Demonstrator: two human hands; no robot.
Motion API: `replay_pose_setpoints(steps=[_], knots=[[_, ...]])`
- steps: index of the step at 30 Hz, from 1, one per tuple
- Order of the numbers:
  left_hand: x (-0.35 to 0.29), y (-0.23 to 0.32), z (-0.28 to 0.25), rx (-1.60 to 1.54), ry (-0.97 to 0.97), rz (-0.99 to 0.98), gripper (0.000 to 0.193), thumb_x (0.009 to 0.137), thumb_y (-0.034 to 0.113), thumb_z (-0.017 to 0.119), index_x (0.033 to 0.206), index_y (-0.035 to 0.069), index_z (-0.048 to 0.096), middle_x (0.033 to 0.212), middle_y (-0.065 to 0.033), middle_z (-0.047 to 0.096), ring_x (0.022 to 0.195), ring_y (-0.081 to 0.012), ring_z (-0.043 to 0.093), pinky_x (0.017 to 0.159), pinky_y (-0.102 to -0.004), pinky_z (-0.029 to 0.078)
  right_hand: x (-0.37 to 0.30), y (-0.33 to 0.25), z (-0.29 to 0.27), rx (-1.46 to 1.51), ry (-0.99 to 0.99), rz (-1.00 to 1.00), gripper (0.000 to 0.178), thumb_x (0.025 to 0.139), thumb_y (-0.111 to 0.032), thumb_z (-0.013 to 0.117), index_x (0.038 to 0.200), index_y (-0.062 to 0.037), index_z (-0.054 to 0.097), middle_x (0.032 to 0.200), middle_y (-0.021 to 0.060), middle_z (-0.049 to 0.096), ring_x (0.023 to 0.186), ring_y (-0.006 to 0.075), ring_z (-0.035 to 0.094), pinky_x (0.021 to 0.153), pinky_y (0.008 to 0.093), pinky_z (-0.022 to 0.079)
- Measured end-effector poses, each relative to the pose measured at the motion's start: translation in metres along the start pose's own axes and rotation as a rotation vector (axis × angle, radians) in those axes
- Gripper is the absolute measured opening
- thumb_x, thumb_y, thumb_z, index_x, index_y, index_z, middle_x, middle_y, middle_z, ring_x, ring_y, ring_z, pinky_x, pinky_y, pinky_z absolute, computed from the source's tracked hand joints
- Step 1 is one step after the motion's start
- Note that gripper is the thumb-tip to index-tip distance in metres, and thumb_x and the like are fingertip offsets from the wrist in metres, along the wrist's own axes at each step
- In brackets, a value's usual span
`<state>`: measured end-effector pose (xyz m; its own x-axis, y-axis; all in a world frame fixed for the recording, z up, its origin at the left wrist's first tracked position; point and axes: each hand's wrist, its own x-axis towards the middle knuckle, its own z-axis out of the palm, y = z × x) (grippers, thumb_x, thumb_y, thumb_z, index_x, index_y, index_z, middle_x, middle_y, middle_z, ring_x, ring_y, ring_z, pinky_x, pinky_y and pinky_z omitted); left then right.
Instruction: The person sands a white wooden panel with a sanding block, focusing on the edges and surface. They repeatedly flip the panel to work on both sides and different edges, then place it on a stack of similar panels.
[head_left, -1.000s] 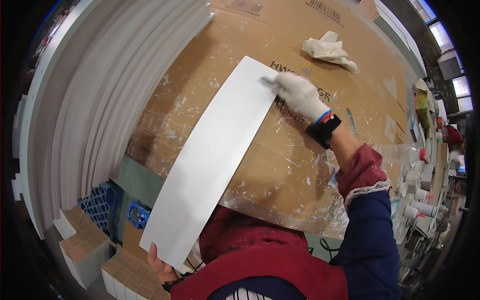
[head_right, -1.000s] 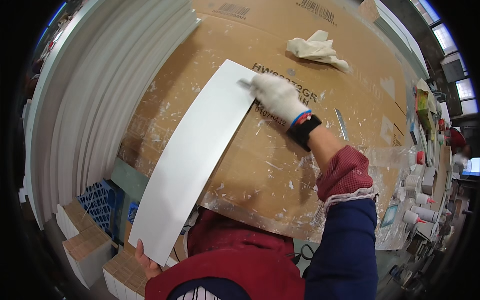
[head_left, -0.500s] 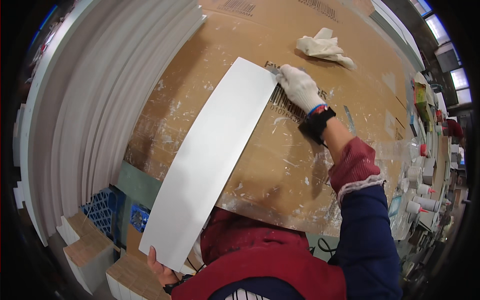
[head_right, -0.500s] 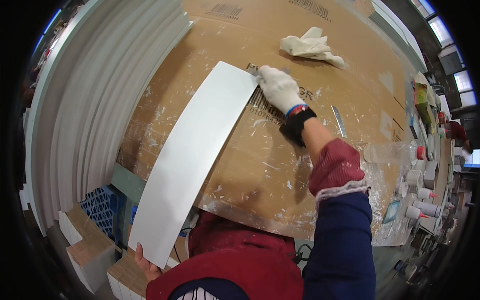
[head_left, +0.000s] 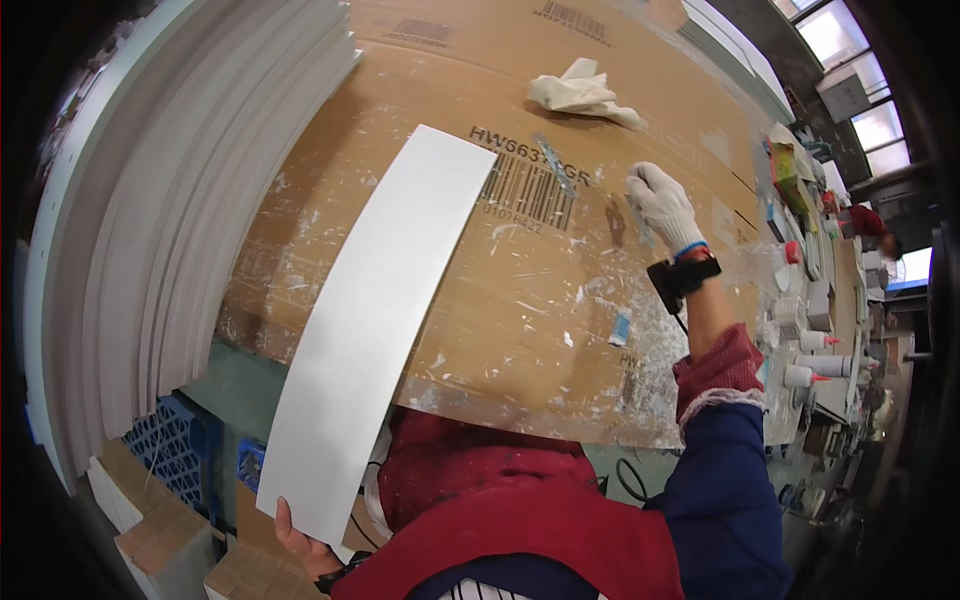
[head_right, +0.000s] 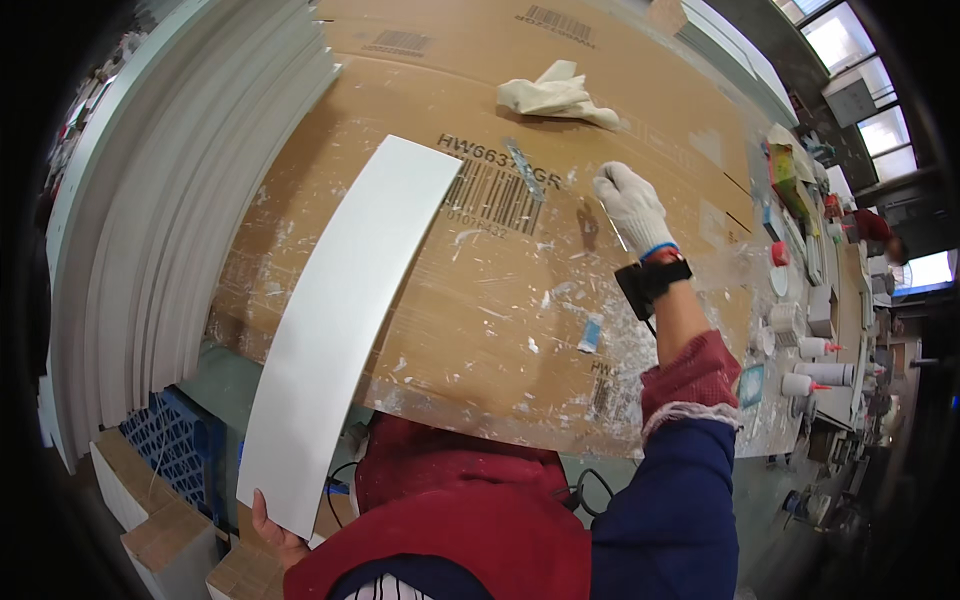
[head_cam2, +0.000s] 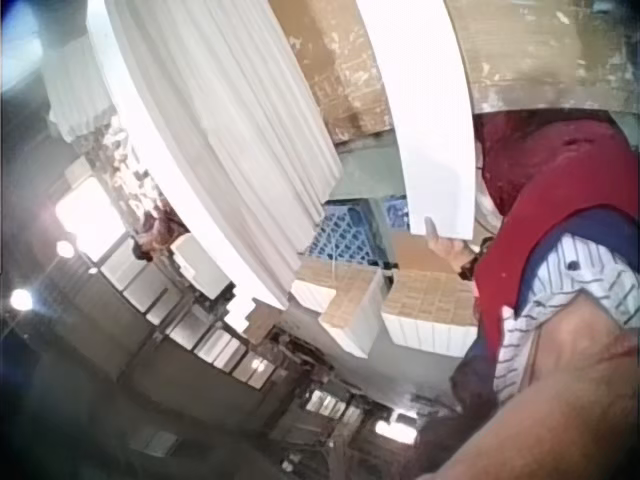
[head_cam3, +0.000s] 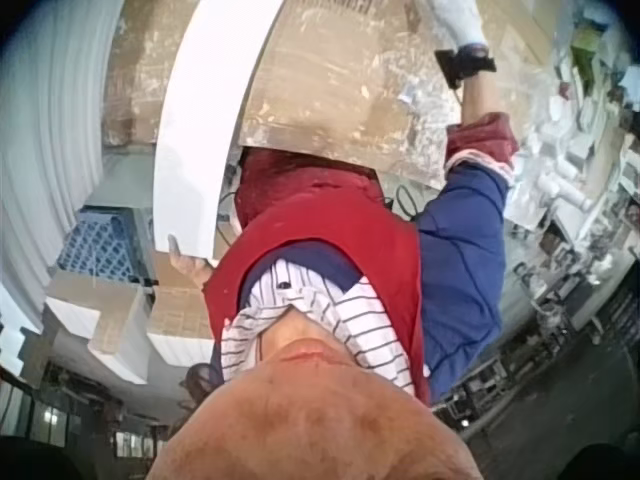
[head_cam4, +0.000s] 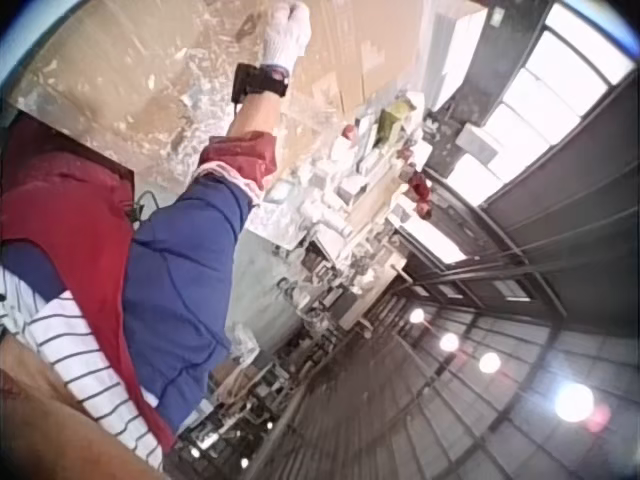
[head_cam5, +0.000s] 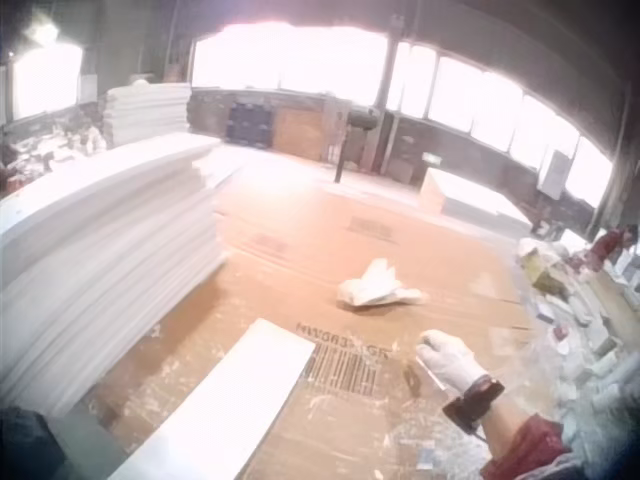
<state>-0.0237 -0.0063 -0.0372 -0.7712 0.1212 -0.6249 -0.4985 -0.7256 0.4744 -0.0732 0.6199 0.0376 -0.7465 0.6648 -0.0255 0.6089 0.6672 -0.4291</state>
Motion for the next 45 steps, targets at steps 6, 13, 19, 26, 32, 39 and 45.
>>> replay_pose_setpoints(steps=[6,13,19,26,32,39,45], knots=[[0.002,0.001,-0.007,0.059,-0.023,0.0,0.047,0.092,0.028,0.045,0.127,-0.003,0.042,0.123,-0.0171,0.051,0.112,-0.0285,0.051,0.096,-0.0432,0.042,-0.102,0.012,-0.041,0.309,-0.055,0.192,0.022,0.087,-0.023,0.053,0.09,-0.0021,0.06,0.063,-0.0003,0.053,0.055,0.0068,0.048,0.05,0.0239,0.04],[0.007,0.005,-0.014,-0.004,-0.097,-0.024,0.048,0.09,0.025,0.047,0.127,-0.005,0.041,0.124,-0.0184,0.05,0.113,-0.0291,0.051,0.097,-0.0431,0.041,-0.188,0.016,0.002,0.043,-0.005,0.237,0.036,0.082,-0.039,0.058,0.086,-0.003,0.06,0.069,0.0118,0.059,0.064,0.0235,0.057,0.062,0.0365,0.045],[0.006,0.004,0.001,-0.066,-0.105,-0.052,0.043,0.09,0.022,0.047,0.124,-0.004,0.046,0.122,-0.0177,0.053,0.113,-0.0301,0.052,0.097,-0.0451,0.042,-0.175,0.008,0.027,-0.136,-0.028,0.25,0.04,0.078,-0.043,0.059,0.084,-0.0031,0.057,0.074,0.0151,0.062,0.071,0.0305,0.06,0.065,0.0393,0.046],[0.009,-0.002,-0.003,-0.058,-0.067,-0.006,0.047,0.086,0.019,0.052,0.126,-0.003,0.043,0.121,-0.0178,0.054,0.112,-0.0311,0.052,0.096,-0.047,0.043,-0.126,-0.008,0.024,0.456,-0.292,0.162,0.021,0.084,-0.023,0.056,0.088,-0.0028,0.053,0.072,0.0061,0.061,0.068,0.0155,0.059,0.059,0.0295,0.045],[0.004,0.003,-0.003,0.001,0.027,-0.005,0.049,0.086,0.019,0.052,0.129,-0.002,0.04,0.124,-0.0182,0.051,0.114,-0.0322,0.051,0.096,-0.0469,0.043,-0.052,-0.07,0.057,0.937,-0.178,-0.12,0.013,0.086,-0.011,0.054,0.096,-0.0029,0.052,0.076,0.0018,0.058,0.072,0.007,0.055,0.06,0.0214,0.043],[-0.006,0.004,0.004,0.023,-0.044,0.053,0.052,0.087,0.02,0.049,0.132,-0.002,0.036,0.127,-0.0171,0.048,0.116,-0.0311,0.048,0.098,-0.0446,0.039,0.039,-0.089,0.11,0.62,0.041,-0.207,0.025,0.081,-0.021,0.062,0.098,-0.0038,0.055,0.08,0.0045,0.06,0.077,0.0129,0.058,0.07,0.0279,0.046],[-0.011,0.002,0.008,0.012,0.028,0.055,0.05,0.087,0.021,0.051,0.131,0.0,0.039,0.125,-0.0172,0.05,0.114,-0.0324,0.05,0.096,-0.0472,0.042,0.05,-0.103,0.104,0.32,0.077,-0.161,0.033,0.078,-0.028,0.063,0.104,-0.0087,0.057,0.086,0.0115,0.063,0.08,0.0261,0.061,0.076,0.034,0.046]])
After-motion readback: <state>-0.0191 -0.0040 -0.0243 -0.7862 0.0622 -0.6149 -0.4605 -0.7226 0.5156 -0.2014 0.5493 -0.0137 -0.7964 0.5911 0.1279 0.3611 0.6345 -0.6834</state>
